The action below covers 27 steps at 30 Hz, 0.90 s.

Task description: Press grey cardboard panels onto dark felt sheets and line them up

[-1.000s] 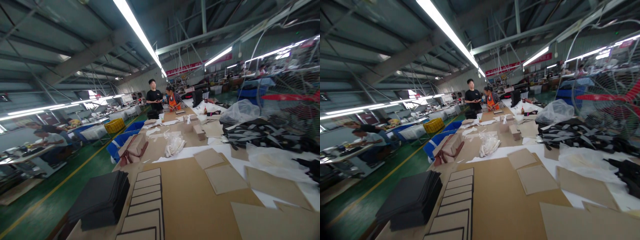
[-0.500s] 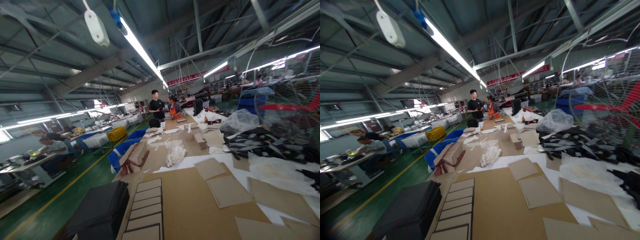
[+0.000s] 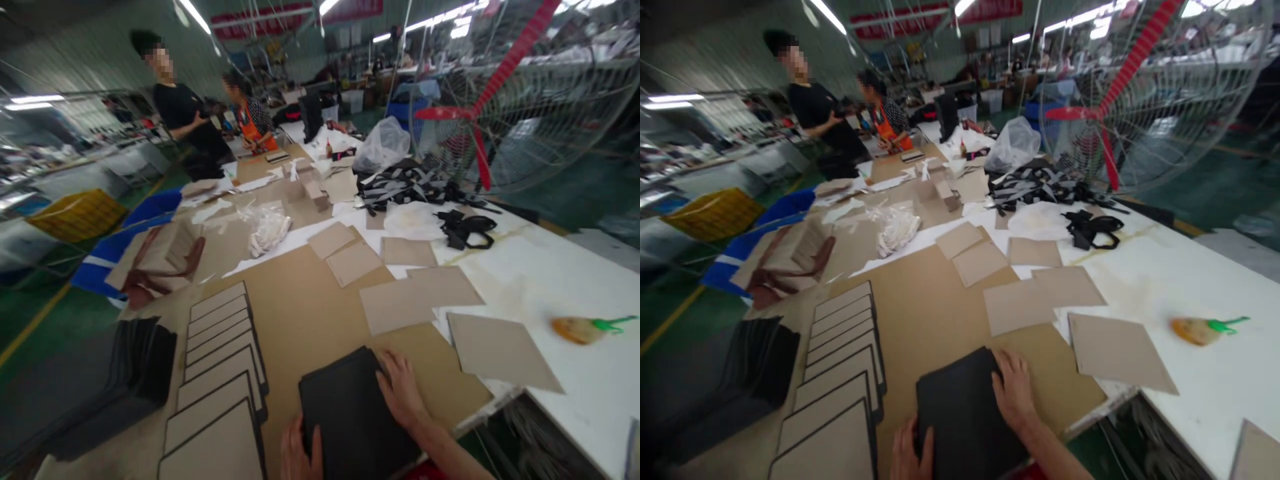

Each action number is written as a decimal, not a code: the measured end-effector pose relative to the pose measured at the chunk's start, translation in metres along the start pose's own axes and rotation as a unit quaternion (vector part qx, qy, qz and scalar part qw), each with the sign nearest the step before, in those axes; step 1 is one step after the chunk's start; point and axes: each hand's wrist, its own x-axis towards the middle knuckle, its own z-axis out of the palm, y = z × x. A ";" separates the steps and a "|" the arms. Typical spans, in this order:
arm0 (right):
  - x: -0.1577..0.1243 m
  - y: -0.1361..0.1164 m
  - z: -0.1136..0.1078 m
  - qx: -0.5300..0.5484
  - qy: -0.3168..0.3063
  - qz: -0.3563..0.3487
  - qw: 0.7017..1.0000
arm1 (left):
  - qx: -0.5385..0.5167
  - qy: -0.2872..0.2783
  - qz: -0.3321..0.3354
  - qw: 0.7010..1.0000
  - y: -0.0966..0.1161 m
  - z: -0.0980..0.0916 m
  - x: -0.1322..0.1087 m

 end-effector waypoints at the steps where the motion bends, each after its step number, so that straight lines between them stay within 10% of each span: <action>1: 0.010 0.004 -0.008 -0.012 0.009 0.009 1.000 | -0.003 0.009 0.012 1.000 -0.004 0.002 0.002; 8: 0.102 0.069 -0.063 -0.102 0.097 0.107 0.984 | 0.010 0.065 0.033 0.997 0.001 -0.002 0.008; 19: 0.149 0.121 -0.086 -0.170 0.015 0.162 0.972 | -0.066 -0.204 0.137 0.967 0.155 0.065 0.085; 27: 0.172 0.115 -0.073 -0.126 -0.007 0.177 0.976 | -0.015 -0.271 0.167 0.948 0.214 0.108 0.115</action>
